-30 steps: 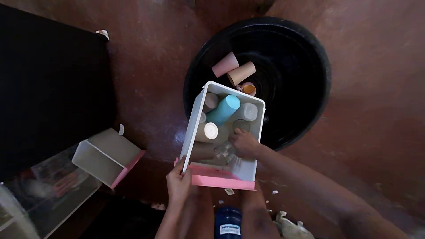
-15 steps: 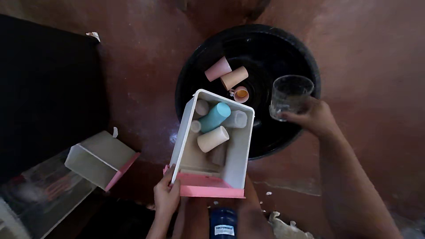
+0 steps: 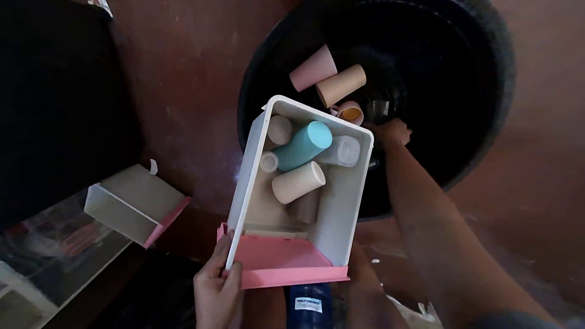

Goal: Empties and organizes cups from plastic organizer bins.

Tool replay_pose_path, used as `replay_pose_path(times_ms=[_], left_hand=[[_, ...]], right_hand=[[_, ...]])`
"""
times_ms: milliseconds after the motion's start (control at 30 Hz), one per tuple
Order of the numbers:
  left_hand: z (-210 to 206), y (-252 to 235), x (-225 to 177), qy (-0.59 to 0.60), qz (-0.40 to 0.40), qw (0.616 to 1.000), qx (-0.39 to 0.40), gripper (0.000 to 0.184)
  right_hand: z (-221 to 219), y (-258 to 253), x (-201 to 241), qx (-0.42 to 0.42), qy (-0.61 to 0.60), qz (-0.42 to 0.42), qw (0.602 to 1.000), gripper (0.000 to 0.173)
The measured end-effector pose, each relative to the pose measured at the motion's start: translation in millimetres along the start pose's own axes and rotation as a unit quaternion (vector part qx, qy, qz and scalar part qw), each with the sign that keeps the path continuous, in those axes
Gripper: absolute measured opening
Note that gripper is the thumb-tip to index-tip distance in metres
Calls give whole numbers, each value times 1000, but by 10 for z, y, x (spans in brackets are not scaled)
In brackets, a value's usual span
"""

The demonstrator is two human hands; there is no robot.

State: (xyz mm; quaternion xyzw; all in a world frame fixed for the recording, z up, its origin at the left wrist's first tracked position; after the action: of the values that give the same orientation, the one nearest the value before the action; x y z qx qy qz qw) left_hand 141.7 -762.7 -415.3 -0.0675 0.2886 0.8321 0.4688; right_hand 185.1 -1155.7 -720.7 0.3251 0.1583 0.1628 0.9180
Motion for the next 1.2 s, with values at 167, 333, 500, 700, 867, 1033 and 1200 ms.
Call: replay_pose_path(times_ms=[167,333,500,700,867,1033,1200], left_hand=[[-26,-13,16,14,-9,1000,-10,36],[-50,5,56,11,-5,1000,-8,36],[-95,60,59,9,20,1000,6,35],[-153,165,44,18,58,998,11,30],[-198,217,58,24,77,996,25,23],[-225,234,24,48,95,994,23,24],[-216,218,22,56,90,994,19,28]], right_hand=[[-167,-10,-44,-48,13,18,999,81],[158,127,-131,-74,-70,97,990,82],[817,1108,49,-106,-230,274,928,51],[436,1756,369,68,-195,161,965,84],[219,1925,617,53,-149,91,983,92],[343,2035,534,25,-148,148,977,84],[991,2040,51,-38,-308,205,928,85]])
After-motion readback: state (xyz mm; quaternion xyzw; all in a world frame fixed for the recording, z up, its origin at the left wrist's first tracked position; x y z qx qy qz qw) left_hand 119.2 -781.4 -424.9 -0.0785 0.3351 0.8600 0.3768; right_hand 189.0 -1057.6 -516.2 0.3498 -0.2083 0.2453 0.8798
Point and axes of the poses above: each hand's wrist, its own y-axis away from the middle knuckle, its own z-axis out of the back of the hand, x = y × z, the point moved 4 cm from there along -y, towards the middle knuckle, and after that the axes turned 15 degrees about -x, right-handed, at the moved point
